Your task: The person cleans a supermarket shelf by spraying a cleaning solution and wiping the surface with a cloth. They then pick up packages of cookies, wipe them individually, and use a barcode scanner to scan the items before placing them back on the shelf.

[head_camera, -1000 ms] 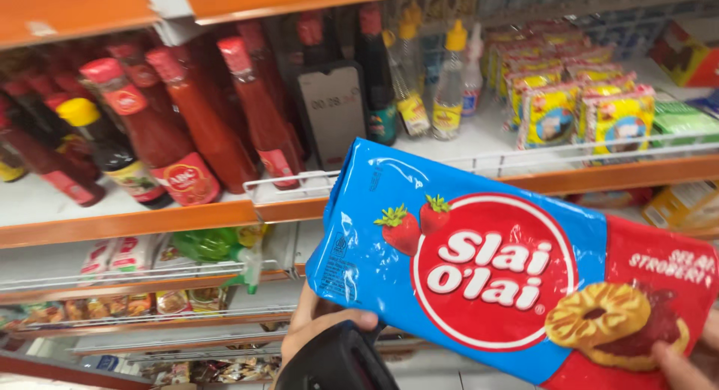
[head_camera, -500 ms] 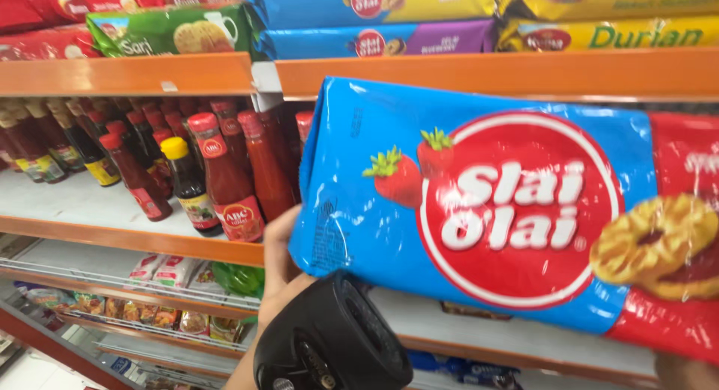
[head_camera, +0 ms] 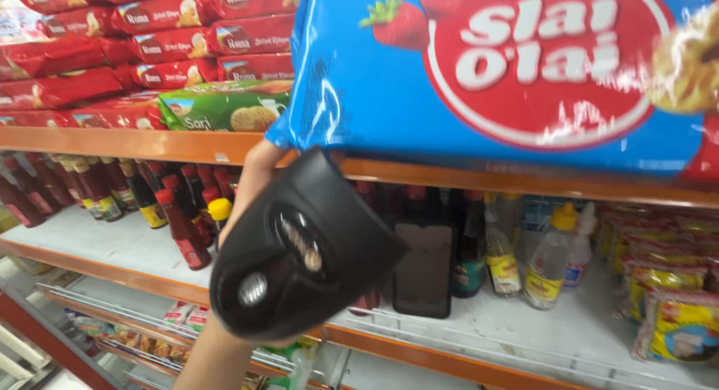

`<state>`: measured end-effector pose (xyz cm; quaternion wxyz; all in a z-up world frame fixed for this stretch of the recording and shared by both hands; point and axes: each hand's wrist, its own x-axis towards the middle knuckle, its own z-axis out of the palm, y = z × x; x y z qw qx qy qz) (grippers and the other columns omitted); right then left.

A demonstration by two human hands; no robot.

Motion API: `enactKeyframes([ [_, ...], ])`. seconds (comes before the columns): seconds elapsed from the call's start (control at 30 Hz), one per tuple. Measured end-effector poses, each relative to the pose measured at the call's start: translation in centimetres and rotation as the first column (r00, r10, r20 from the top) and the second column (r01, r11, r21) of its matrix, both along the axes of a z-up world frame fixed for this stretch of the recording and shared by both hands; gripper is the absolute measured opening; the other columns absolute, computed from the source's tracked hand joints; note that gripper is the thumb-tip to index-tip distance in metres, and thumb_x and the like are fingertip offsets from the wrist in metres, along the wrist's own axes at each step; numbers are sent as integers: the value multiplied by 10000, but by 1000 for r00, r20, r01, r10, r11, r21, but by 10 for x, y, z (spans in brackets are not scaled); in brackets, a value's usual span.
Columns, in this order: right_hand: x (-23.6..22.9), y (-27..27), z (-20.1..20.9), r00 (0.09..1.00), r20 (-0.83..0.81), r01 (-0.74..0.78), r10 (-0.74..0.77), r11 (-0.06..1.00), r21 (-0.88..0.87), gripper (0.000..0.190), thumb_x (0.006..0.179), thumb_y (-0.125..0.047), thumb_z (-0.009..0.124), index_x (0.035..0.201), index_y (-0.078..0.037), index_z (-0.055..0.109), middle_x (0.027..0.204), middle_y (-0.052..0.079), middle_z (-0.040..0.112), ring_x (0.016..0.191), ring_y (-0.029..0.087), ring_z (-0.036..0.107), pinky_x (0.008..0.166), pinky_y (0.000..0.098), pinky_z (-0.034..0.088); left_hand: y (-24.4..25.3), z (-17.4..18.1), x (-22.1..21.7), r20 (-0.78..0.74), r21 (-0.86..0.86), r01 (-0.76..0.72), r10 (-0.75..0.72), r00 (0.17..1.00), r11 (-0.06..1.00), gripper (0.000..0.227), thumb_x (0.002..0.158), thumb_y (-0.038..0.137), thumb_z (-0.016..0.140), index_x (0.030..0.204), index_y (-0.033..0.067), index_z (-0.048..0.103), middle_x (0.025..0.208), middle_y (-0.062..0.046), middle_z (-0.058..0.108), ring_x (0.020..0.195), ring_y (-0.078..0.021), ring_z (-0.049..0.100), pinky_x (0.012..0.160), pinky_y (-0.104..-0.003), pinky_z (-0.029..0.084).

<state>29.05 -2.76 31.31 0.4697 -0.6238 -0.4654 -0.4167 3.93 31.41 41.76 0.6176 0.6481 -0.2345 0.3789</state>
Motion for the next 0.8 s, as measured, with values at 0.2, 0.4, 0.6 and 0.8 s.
enactKeyframes([
  [0.2, 40, 24, 69, 1000, -3, 10, -10, 1000, -6, 584, 1063, -524, 458, 1325, -9, 543, 1206, 147, 643, 1081, 250, 655, 928, 430, 539, 31, 50, 4, 212, 448, -340, 271, 939, 827, 1095, 767, 63, 885, 1622, 11, 203, 1436, -93, 539, 1315, -170, 576, 1165, -341, 486],
  [0.4, 89, 47, 137, 998, 8, 56, -56, 997, -45, 591, 1086, -515, 424, 1357, 0, 524, 1223, 156, 640, 1098, 245, 655, 931, 420, 547, 60, 81, 32, 68, 403, -256, 250, 966, 878, 1022, 746, 58, 859, 1600, 12, 299, 1420, -91, 557, 1313, -164, 560, 1163, -360, 465],
  [0.6, 111, 68, 190, 996, -46, 69, -75, 991, -113, 599, 1109, -507, 390, 1389, 10, 505, 1240, 164, 637, 1115, 241, 655, 933, 410, 555, 76, 97, 57, 134, 506, -282, 248, 959, 815, 922, 781, 54, 868, 1573, 32, 396, 1506, -52, 535, 1341, -119, 553, 1173, -328, 454],
  [0.8, 96, 76, 200, 971, -233, -100, 55, 977, -188, 608, 1108, -506, 382, 1412, 10, 482, 1263, 152, 630, 1142, 209, 660, 951, 384, 569, 93, 106, 66, 9, 428, -145, 157, 988, 892, 920, 798, 37, 843, 1601, 50, 396, 1605, -89, 507, 1347, -120, 556, 1168, -338, 476],
])
